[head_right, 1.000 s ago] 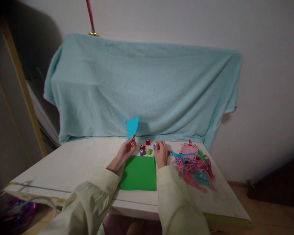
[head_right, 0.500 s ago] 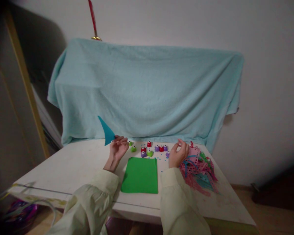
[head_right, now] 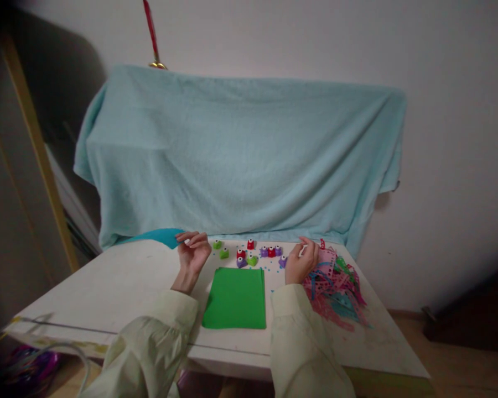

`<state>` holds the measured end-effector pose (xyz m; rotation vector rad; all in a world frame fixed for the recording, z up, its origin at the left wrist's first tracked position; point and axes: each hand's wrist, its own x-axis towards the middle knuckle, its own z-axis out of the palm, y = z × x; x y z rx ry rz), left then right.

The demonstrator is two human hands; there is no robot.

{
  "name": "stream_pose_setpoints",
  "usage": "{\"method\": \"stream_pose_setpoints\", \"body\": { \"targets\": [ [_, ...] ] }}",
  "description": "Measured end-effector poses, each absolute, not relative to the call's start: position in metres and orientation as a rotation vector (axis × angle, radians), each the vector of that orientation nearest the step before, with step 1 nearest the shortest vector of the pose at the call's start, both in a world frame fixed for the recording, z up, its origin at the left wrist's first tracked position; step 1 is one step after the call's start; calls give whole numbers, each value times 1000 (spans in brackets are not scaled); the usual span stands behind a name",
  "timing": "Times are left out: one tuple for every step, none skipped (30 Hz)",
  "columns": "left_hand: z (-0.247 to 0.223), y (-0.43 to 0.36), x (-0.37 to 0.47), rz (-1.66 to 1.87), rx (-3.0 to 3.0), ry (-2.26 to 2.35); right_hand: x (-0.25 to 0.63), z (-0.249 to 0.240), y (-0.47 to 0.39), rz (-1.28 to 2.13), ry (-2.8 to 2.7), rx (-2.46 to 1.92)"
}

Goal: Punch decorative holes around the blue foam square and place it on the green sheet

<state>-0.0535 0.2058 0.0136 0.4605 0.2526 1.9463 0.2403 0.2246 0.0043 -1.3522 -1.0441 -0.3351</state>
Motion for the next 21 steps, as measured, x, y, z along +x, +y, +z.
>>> {"method": "stream_pose_setpoints", "body": {
  "targets": [
    [13,206,-53,1941,468,259,242,4,225,-336,-1044,-1355],
    [13,206,-52,1935,472,266,243,3,225,-336,-1042,-1359],
    [13,206,-52,1932,469,274,245,2,225,-336,-1037,-1362],
    [12,206,-52,1930,463,283,247,2,225,-334,-1032,-1364],
    [12,206,-52,1929,455,290,249,1,225,-329,-1030,-1367],
    [12,206,-52,1928,447,295,251,0,225,-323,-1031,-1371],
    [11,207,-52,1926,440,295,252,0,225,-316,-1037,-1382],
    [10,207,-52,1918,434,292,252,0,226,-310,-1045,-1406],
    [9,208,-52,1902,432,287,252,0,226,-306,-1055,-1450],
    [7,210,-51,1877,433,281,251,-1,226,-298,-1072,-1516],
    [5,212,-49,1846,433,271,249,-1,226,-285,-1101,-1599],
    [2,214,-47,1802,435,259,248,-2,226,-262,-1147,-1691],
    [-1,216,-44,1752,436,243,246,-3,226,-235,-1209,-1778],
    [-4,218,-41,1700,432,224,245,-5,226,-209,-1281,-1851],
    [-7,221,-37,1616,441,212,245,-8,226,-192,-1357,-1904],
    [-10,223,-32,1539,453,212,245,-11,226,-188,-1428,-1935],
    [-12,225,-27,1473,468,234,246,-14,226,-196,-1492,-1948],
    [-14,226,-22,1422,489,264,247,-18,226,-211,-1552,-1948],
    [-16,228,-17,1392,513,297,248,-22,227,-224,-1611,-1937],
    [-17,229,-13,1375,540,326,249,-26,227,-228,-1665,-1924],
    [-18,230,-9,1368,567,353,250,-29,228,-221,-1708,-1913]
  ]
}}
